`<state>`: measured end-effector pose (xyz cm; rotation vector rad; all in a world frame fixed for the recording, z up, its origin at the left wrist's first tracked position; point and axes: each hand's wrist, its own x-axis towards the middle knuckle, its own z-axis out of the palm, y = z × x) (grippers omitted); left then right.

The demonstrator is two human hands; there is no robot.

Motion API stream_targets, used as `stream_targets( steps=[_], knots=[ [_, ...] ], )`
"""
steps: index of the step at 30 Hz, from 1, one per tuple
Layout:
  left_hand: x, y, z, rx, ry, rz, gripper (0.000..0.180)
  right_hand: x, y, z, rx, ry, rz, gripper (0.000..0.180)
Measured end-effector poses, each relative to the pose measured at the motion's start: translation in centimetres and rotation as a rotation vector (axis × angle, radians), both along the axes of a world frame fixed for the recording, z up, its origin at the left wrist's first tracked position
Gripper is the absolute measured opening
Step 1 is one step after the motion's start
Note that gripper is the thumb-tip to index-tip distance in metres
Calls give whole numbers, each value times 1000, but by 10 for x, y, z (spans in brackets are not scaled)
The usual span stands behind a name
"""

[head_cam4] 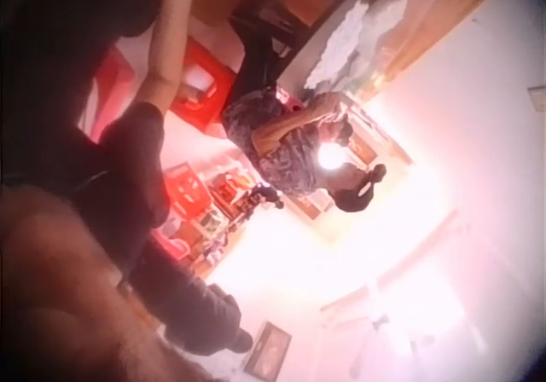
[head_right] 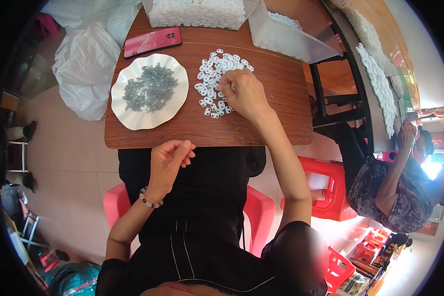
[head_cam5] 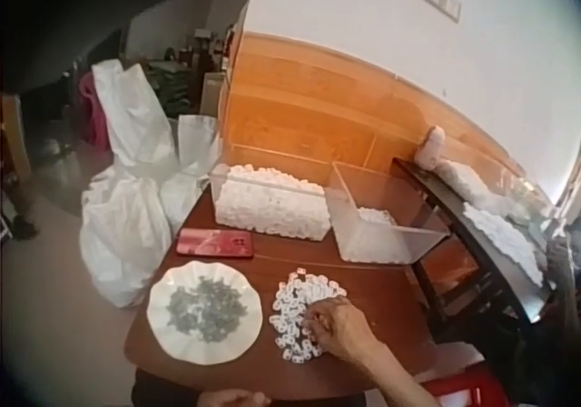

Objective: Manually assembling small white plastic parts by inserting small grey pins.

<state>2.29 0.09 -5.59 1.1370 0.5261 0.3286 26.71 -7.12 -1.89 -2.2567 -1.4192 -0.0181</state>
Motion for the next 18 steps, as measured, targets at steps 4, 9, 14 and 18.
stream_targets(
  steps=[4,9,14,18],
  knots=[
    [-1,-1,0,1,11,-1,22,-4,-3,0,54,121,-69,11],
    [0,-1,1,24,15,-20,21,-9,-16,-2,148,276,-148,12],
    [-2,0,11,4,-9,-56,20,-60,-33,14,358,276,11,7],
    [-1,-4,16,-48,-39,-76,23,-98,-46,9,389,15,230,14]
  ],
)
